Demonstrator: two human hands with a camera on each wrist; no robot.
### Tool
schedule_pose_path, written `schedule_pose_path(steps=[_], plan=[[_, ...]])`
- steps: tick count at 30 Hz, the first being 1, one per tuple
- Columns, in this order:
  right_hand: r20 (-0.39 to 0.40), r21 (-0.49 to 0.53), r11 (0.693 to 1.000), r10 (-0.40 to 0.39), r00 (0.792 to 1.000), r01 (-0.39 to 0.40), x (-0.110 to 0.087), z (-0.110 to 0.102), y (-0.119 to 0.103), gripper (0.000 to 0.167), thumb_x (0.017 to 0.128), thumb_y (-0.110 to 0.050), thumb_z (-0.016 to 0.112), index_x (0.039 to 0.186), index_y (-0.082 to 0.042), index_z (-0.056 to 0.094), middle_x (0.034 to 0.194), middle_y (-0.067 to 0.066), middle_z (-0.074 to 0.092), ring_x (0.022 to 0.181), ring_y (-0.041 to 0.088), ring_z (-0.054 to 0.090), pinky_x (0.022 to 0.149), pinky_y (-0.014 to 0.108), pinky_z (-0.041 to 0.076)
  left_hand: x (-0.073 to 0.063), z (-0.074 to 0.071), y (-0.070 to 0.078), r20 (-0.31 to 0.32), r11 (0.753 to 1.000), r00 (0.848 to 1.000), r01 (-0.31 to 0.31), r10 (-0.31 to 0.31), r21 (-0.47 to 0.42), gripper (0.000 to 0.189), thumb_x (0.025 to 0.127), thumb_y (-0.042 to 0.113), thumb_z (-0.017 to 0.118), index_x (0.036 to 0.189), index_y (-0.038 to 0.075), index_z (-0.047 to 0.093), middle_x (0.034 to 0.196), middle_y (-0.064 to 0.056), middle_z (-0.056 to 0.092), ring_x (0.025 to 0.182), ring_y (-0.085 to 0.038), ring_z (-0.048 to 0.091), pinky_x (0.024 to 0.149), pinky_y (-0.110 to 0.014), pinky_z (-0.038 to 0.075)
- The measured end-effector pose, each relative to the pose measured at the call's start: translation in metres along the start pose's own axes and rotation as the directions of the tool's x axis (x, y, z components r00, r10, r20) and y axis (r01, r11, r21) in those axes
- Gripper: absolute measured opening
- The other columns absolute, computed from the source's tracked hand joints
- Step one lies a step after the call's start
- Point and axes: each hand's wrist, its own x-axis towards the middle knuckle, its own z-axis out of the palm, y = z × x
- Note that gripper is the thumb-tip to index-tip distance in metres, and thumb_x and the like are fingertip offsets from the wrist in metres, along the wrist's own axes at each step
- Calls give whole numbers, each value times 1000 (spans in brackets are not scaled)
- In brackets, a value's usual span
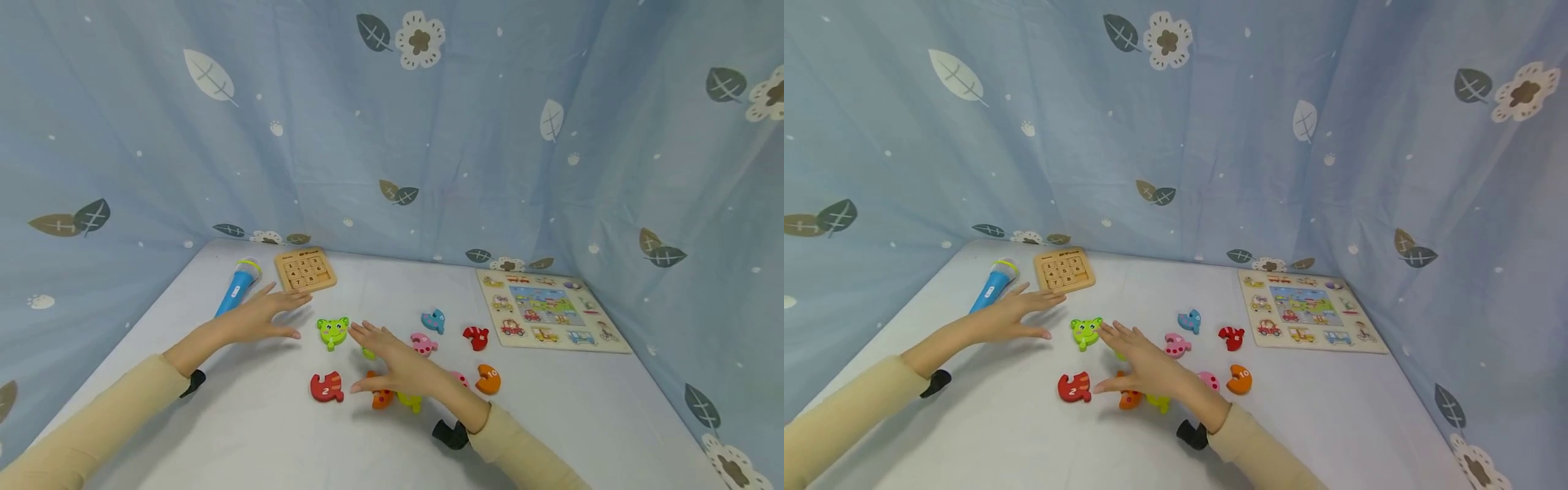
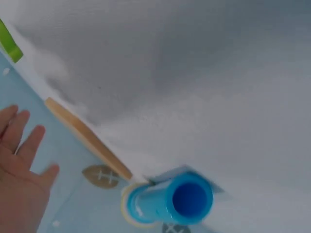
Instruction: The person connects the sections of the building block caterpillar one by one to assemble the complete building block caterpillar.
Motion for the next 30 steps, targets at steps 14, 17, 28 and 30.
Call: schedule_pose_path(steps=[14, 17, 28, 30], plan=[[62, 115, 988, 101, 993, -107, 18, 13, 1, 60, 79, -39, 79, 131, -14, 62, 113, -2, 69, 84, 8, 57, 69, 16, 49, 30, 9, -3, 92, 976, 994, -29, 50, -215, 54, 81, 39, 76, 124, 9, 66, 124, -2, 65, 120, -29, 56, 97, -48, 48], [49, 123, 987, 101, 994, -106, 24, 15, 0, 52, 79, -34, 80, 124, -11, 67, 114, -4, 69, 100, 8, 63, 86, 22, 52, 37, 13, -4, 94, 976, 994, -34, 56, -217, 53, 81, 41, 76, 123, 10, 67, 122, 0, 66, 119, -28, 57, 97, -48, 48], [89, 77, 988, 128, 988, -135, 34, 27, -5, 44, 75, -35, 83, 114, -16, 72, 106, -14, 69, 93, 1, 55, 77, 15, 46, 49, 20, 3, 124, 970, 990, -40, 71, -241, 61, 76, 44, 79, 126, 11, 66, 124, 0, 65, 119, -26, 57, 99, -46, 47], [93, 59, 989, 131, 987, -137, 35, 28, -7, 43, 75, -35, 84, 112, -16, 73, 104, -14, 68, 91, 1, 55, 77, 15, 46, 50, 20, 5, 132, 970, 989, -27, 60, -241, 60, 75, 43, 79, 125, 12, 66, 124, 0, 65, 119, -26, 57, 100, -46, 46]])
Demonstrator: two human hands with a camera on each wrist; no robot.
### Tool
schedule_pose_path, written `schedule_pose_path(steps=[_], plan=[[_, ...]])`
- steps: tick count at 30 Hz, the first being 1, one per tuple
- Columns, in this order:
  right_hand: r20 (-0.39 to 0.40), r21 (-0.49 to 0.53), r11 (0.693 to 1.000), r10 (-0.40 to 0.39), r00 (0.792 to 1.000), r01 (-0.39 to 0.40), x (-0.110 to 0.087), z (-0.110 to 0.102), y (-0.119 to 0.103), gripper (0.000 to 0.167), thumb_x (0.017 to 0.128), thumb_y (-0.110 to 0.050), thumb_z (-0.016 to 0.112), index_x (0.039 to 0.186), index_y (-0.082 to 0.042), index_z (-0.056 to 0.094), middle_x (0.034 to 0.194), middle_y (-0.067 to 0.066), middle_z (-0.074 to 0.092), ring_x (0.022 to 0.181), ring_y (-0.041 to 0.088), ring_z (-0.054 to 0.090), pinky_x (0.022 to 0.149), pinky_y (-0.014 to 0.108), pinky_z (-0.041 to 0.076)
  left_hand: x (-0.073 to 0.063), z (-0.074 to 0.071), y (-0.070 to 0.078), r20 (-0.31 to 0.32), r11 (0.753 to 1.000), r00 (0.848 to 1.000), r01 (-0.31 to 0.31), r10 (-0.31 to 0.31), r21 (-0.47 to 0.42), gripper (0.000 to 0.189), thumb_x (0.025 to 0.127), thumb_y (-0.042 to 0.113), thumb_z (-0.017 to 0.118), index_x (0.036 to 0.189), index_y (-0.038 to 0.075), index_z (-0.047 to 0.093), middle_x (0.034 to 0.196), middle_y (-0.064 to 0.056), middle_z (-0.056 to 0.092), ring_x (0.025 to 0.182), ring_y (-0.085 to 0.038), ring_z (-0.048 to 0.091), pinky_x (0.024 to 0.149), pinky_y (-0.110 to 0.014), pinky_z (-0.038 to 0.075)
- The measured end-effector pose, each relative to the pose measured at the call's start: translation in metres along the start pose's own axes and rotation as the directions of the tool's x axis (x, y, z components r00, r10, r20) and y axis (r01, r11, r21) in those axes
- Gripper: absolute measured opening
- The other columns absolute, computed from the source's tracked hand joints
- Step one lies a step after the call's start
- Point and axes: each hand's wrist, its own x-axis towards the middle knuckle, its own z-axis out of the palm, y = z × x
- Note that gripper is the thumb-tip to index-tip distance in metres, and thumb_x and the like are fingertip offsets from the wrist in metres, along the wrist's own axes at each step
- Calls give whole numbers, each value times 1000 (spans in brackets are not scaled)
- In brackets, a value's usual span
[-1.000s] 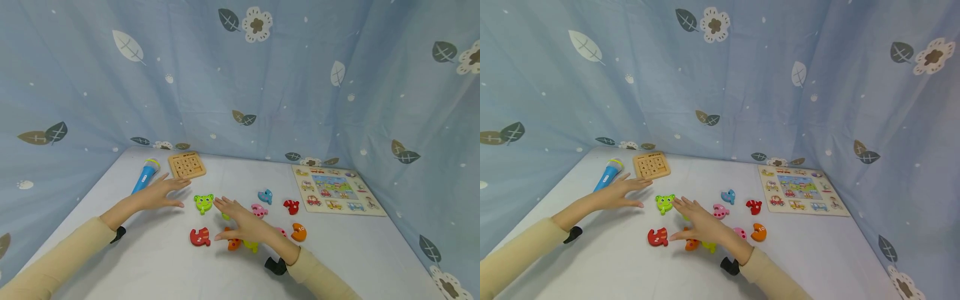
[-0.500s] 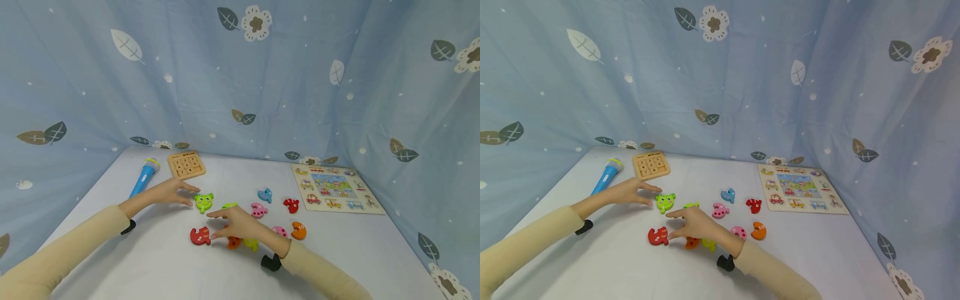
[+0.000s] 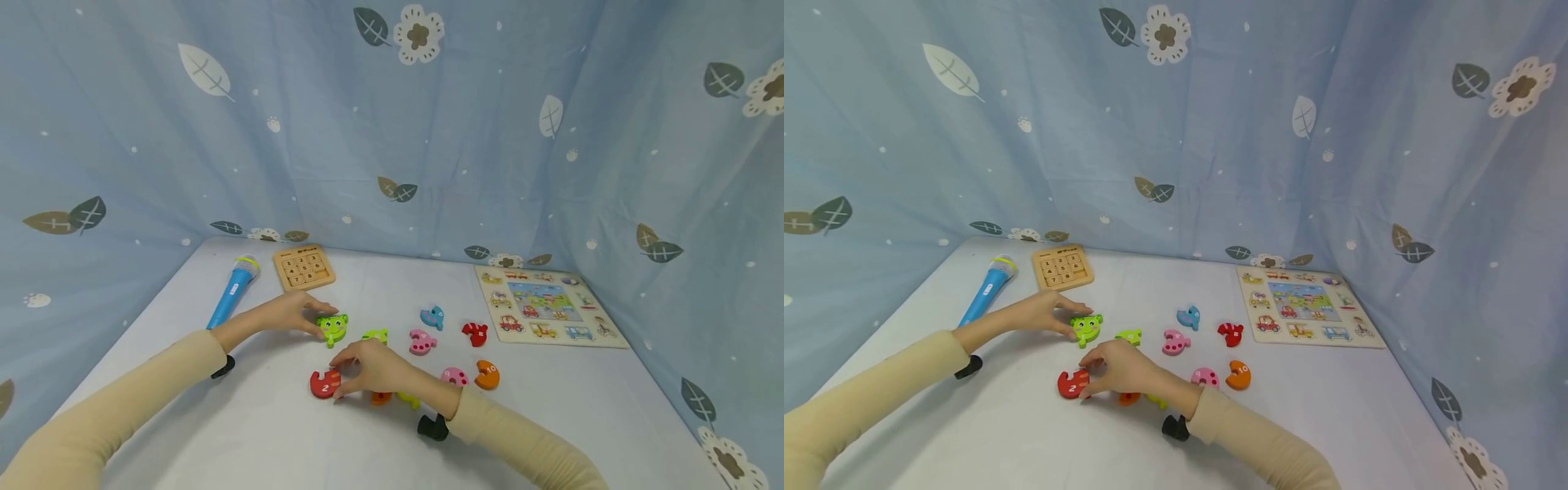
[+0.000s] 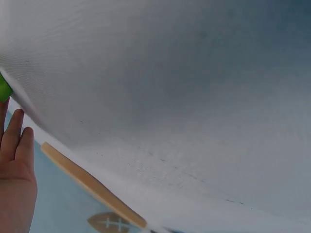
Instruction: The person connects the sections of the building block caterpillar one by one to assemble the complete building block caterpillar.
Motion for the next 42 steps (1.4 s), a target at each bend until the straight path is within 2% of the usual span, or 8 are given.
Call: schedule_pose_path(steps=[6, 10, 18, 29, 34, 42], plan=[[15, -18, 1000, 8, 1000, -8, 3, 0, -5, 43, 73, -36, 85, 109, -16, 73, 100, -15, 67, 90, 0, 56, 80, 15, 48, 1, 0, 4, 17, 1000, 1000, 22, -21, -16, 54, 76, 37, 80, 123, 15, 68, 124, -7, 64, 118, -26, 58, 100, -44, 46], [17, -50, 999, -18, 1000, 19, 4, 2, -8, 44, 72, -36, 86, 108, -15, 73, 98, -14, 66, 88, 0, 54, 79, 13, 47, 1, 0, 4, 24, 999, 1000, 18, -17, -32, 52, 77, 34, 81, 123, 14, 68, 122, -4, 65, 117, -24, 59, 98, -42, 48], [9, -124, 990, -59, 998, 60, 4, 7, -10, 36, 74, -29, 86, 105, -14, 72, 90, -13, 61, 80, 1, 51, 70, 9, 44, -1, 1, 4, 14, 999, 1000, 19, -19, -33, 50, 77, 35, 80, 121, 15, 69, 121, -2, 66, 115, -25, 60, 98, -43, 48], [10, -111, 994, -24, 1000, 25, 0, -6, -8, 35, 78, -22, 83, 109, -11, 72, 98, -9, 63, 85, 2, 55, 73, 9, 47, -10, 1, 4, -13, 998, 998, 60, -60, -26, 50, 76, 39, 81, 120, 16, 70, 120, -3, 67, 116, -27, 59, 98, -46, 47], [-5, -119, 993, -2, 1000, 2, 1, -15, -3, 37, 78, -21, 83, 111, -10, 72, 98, -8, 64, 86, 3, 57, 73, 10, 48, -17, 2, 7, -52, 995, 994, 94, -96, -26, 51, 74, 41, 82, 118, 16, 71, 116, -1, 68, 116, -28, 60, 98, -47, 48], [-17, -117, 993, -18, 1000, 16, 8, -22, 4, 39, 78, -20, 82, 113, -7, 71, 100, -3, 67, 87, 11, 59, 72, 11, 48, -23, 6, 12, -113, 991, 985, 132, -133, -19, 51, 72, 40, 83, 115, 16, 72, 114, -3, 69, 113, -30, 61, 95, -46, 50]])
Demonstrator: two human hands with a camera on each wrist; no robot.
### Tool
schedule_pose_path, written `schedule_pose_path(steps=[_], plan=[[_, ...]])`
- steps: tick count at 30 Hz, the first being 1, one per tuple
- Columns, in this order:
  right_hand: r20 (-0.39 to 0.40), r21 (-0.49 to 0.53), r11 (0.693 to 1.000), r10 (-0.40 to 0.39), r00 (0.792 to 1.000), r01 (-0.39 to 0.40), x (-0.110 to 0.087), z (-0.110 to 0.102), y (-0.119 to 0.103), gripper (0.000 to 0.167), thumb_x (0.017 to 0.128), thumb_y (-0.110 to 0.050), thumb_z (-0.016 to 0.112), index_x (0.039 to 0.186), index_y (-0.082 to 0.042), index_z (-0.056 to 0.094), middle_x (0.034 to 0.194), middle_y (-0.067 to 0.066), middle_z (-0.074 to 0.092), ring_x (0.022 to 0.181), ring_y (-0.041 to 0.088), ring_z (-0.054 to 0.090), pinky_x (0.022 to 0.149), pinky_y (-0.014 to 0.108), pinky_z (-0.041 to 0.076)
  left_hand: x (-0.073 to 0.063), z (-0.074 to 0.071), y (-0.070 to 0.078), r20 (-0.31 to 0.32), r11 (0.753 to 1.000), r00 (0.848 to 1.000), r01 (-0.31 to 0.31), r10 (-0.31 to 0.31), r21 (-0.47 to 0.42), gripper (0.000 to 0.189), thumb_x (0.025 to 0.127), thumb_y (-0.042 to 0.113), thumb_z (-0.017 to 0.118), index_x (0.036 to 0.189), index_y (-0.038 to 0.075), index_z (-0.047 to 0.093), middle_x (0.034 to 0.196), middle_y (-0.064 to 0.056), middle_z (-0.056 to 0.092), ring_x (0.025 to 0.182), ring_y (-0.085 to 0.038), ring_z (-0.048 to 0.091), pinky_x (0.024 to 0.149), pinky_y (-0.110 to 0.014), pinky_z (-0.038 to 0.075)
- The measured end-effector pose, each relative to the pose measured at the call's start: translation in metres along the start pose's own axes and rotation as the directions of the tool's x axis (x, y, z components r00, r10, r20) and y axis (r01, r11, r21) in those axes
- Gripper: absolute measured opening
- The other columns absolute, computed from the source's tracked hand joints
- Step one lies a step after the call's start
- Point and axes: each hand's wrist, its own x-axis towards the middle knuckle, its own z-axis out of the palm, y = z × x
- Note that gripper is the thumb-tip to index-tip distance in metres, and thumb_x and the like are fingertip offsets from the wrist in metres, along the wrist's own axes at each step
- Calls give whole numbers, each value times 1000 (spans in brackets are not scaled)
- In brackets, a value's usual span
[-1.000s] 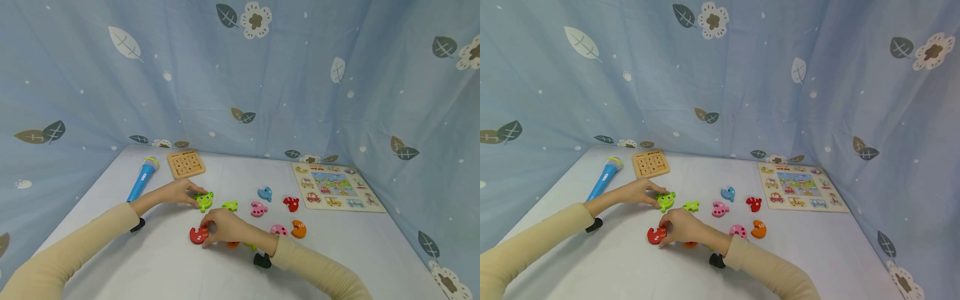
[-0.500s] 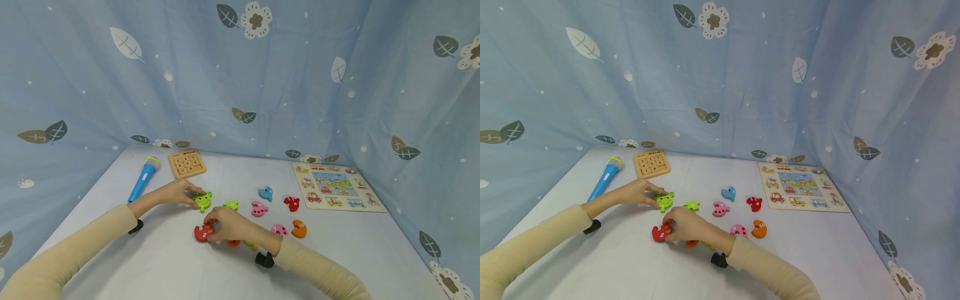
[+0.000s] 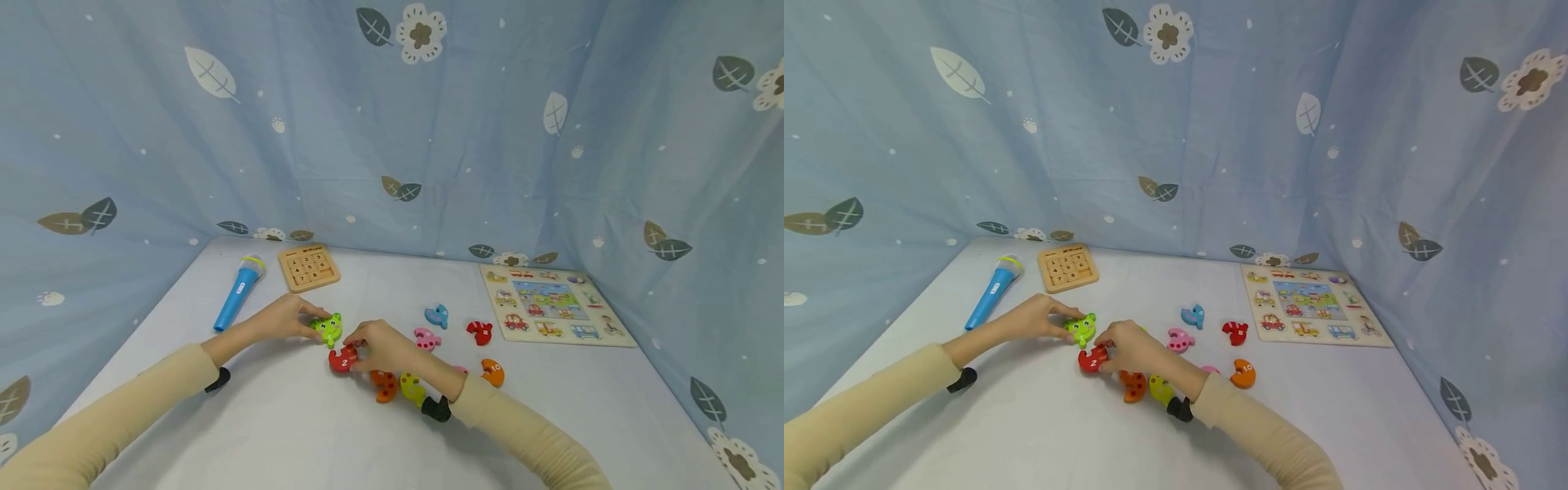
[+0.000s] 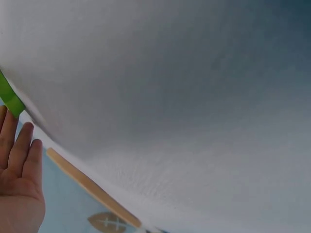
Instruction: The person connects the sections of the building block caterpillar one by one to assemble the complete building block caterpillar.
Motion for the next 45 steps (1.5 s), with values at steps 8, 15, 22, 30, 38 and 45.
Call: schedule_pose_path(steps=[8, 15, 22, 30, 38, 45], plan=[[-19, 18, 1000, 4, 1000, -3, 8, 0, -1, 39, 79, -19, 81, 115, -5, 71, 101, -2, 67, 86, 9, 59, 72, 10, 49, -5, 3, 2, 10, 1000, 1000, 12, -12, 9, 52, 73, 39, 82, 117, 14, 71, 117, -7, 68, 114, -30, 61, 92, -43, 52], [-51, 5, 1000, 29, 998, -28, 16, 1, -3, 39, 79, -19, 81, 114, -5, 71, 102, 0, 68, 86, 9, 59, 71, 12, 49, -6, 0, 1, 35, 1000, 999, -31, 31, -3, 50, 77, 34, 80, 121, 13, 69, 119, -6, 67, 114, -29, 61, 93, -44, 51], [-47, -43, 999, 1, 999, -4, 21, -1, -4, 42, 80, -18, 81, 117, -2, 69, 103, 3, 69, 85, 9, 59, 70, 11, 48, -6, -2, 0, 46, 999, 998, -32, 32, 5, 49, 78, 34, 80, 120, 13, 69, 119, -3, 67, 114, -29, 60, 93, -43, 51], [-11, -67, 998, -8, 1000, 7, 23, -7, -3, 42, 82, -19, 79, 118, -2, 69, 106, 5, 68, 91, 13, 62, 76, 12, 49, -5, -2, 1, 45, 1000, 999, -27, 27, -10, 48, 78, 34, 79, 120, 14, 70, 119, -3, 67, 115, -29, 60, 93, -42, 51], [12, -101, 994, -38, 999, 39, 25, -7, -6, 39, 82, -18, 79, 116, -2, 69, 108, 8, 67, 96, 15, 63, 79, 12, 49, -5, -3, -1, 57, 1000, 998, -25, 26, -13, 48, 79, 34, 79, 121, 14, 69, 120, -3, 67, 115, -29, 60, 94, -43, 51], [42, -135, 990, -41, 998, 47, 30, -9, -9, 40, 81, -15, 79, 117, -1, 69, 106, 8, 68, 95, 14, 63, 78, 11, 48, -4, -4, -3, 56, 1000, 998, -20, 20, -4, 48, 79, 34, 79, 121, 15, 69, 120, -2, 67, 115, -28, 60, 94, -42, 51]])
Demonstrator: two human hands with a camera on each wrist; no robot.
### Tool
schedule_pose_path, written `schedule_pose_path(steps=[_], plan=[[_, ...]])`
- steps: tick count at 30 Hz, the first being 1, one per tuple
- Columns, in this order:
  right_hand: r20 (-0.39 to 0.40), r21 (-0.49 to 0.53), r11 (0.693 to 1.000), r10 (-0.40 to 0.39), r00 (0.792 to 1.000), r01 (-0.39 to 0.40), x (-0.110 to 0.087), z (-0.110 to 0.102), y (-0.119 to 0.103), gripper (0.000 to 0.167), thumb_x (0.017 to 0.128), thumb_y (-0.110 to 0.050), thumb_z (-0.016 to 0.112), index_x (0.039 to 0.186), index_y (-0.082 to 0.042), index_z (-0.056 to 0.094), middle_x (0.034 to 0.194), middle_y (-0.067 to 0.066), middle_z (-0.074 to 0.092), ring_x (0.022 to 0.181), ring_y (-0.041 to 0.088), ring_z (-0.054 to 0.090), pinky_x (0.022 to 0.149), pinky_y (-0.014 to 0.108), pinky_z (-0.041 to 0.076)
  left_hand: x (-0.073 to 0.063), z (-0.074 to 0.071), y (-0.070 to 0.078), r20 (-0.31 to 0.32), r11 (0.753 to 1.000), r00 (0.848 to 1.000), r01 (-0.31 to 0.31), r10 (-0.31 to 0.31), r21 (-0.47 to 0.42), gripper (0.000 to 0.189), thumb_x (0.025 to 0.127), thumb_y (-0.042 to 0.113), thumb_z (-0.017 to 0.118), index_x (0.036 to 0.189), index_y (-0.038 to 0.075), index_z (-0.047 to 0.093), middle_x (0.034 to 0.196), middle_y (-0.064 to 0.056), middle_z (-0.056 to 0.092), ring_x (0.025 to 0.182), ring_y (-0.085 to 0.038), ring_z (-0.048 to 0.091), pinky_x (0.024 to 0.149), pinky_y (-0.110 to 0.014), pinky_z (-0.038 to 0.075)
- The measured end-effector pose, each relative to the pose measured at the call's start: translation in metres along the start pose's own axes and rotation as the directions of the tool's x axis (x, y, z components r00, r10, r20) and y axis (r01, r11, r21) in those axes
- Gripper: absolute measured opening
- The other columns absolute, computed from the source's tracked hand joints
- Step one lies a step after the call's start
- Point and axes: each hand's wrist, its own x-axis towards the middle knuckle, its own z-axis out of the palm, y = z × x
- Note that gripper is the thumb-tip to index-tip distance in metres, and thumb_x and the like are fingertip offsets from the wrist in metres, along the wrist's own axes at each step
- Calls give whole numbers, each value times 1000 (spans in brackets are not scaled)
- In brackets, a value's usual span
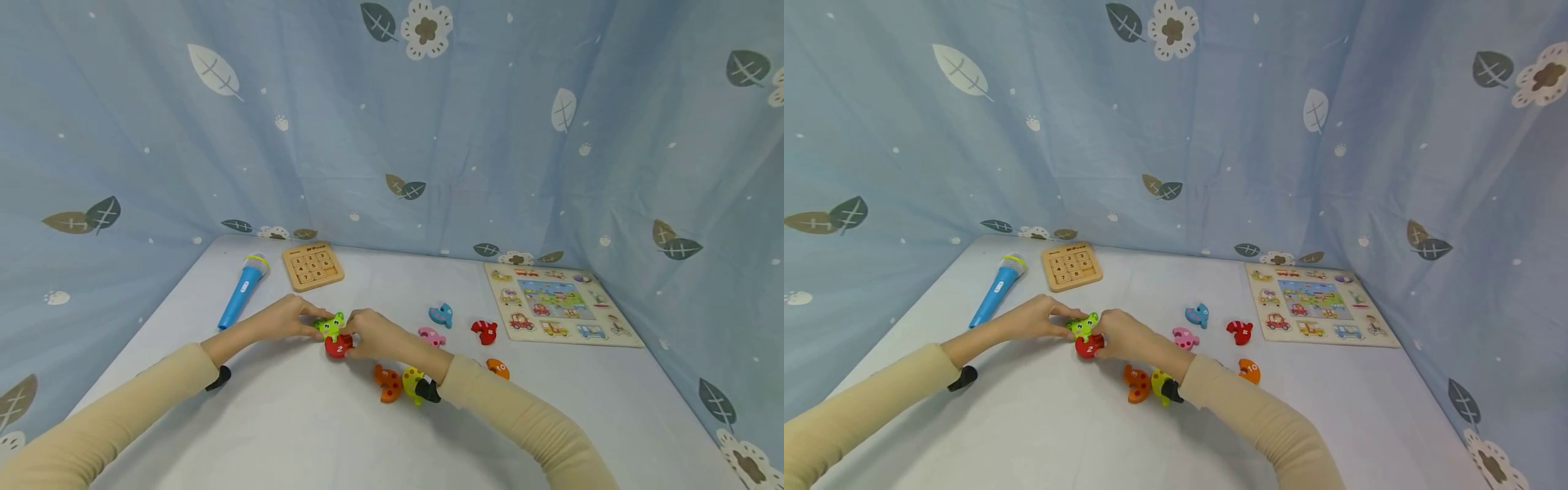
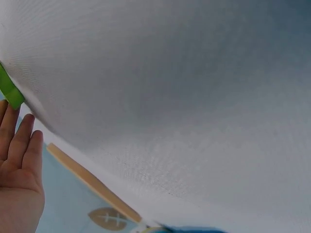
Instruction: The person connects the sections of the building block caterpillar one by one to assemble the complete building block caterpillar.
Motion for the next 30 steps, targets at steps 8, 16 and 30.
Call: schedule_pose_path(steps=[8, 16, 30], plan=[[32, -42, 999, -32, 999, 33, 5, -4, 3, 38, 80, -16, 80, 114, -3, 71, 102, 3, 69, 92, 11, 61, 75, 9, 47, 0, -1, 1, -5, 1000, 1000, -5, 5, 2, 48, 78, 34, 79, 122, 15, 69, 120, -1, 66, 116, -28, 59, 95, -44, 50], [37, -37, 999, -30, 999, 31, 6, 0, 12, 41, 79, -19, 81, 115, -3, 70, 105, 4, 69, 95, 10, 62, 78, 9, 48, 2, -1, 2, -4, 1000, 1000, -10, 10, 4, 47, 78, 32, 80, 121, 15, 69, 120, -1, 67, 115, -27, 60, 94, -41, 51], [-50, 294, 955, 45, 998, -29, -5, 10, 33, 39, 78, -20, 82, 115, -10, 72, 111, 0, 70, 96, 10, 65, 80, 18, 53, -1, -1, -1, -3, 1000, 1000, -2, 2, -7, 48, 78, 37, 79, 121, 17, 69, 118, -3, 67, 114, -28, 60, 94, -45, 51]])
